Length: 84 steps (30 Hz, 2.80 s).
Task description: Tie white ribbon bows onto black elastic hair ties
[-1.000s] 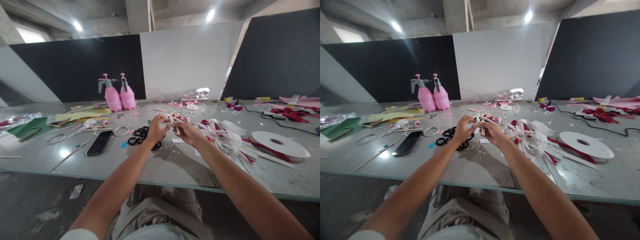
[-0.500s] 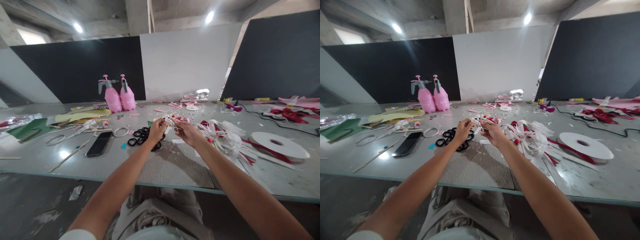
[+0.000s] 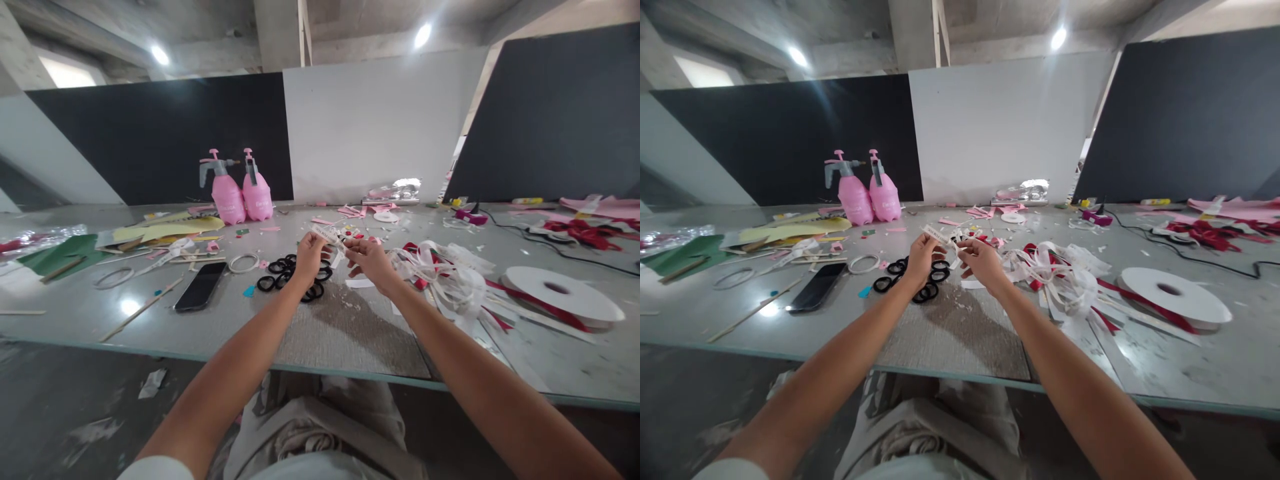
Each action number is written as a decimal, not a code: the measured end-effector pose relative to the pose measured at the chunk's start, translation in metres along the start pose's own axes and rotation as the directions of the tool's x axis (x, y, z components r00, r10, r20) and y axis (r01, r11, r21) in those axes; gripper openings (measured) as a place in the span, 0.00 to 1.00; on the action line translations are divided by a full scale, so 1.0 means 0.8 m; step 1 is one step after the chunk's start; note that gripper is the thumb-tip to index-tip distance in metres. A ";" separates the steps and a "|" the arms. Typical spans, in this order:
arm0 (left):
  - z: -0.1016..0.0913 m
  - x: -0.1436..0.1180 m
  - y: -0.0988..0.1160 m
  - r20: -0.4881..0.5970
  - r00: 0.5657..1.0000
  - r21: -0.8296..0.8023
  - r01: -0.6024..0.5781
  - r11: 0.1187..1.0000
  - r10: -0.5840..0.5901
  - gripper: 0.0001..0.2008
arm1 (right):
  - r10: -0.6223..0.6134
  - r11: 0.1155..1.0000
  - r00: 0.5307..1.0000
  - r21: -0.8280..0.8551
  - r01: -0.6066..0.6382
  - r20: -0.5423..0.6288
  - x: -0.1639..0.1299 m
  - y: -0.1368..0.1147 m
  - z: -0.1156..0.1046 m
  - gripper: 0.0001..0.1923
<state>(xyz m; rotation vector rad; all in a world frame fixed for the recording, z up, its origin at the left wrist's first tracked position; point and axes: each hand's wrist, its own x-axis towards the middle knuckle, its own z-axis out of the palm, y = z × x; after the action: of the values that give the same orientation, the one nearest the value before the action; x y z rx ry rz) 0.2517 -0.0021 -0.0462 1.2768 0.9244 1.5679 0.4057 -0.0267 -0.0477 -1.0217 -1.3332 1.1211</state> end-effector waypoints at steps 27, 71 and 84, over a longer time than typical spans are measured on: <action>-0.007 0.003 -0.006 0.230 0.964 0.203 -0.180 0.963 0.132 0.15 | -0.032 0.980 0.997 -0.195 0.047 0.076 0.001 0.010 0.006 0.17; -0.004 -0.001 -0.009 0.333 0.937 0.104 0.078 0.991 -0.109 0.20 | 0.074 0.997 0.996 -0.006 -0.074 -0.045 0.004 0.014 0.005 0.18; -0.006 -0.004 -0.004 0.416 0.908 0.264 -0.065 0.962 -0.053 0.21 | -0.298 0.902 0.953 -0.342 0.262 -0.055 0.010 0.009 -0.011 0.13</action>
<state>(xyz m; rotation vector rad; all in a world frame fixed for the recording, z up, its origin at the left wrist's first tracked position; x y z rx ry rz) 0.2474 -0.0046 -0.0509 1.7310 0.8715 1.1222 0.4136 -0.0168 -0.0529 -1.0708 -1.5590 0.6285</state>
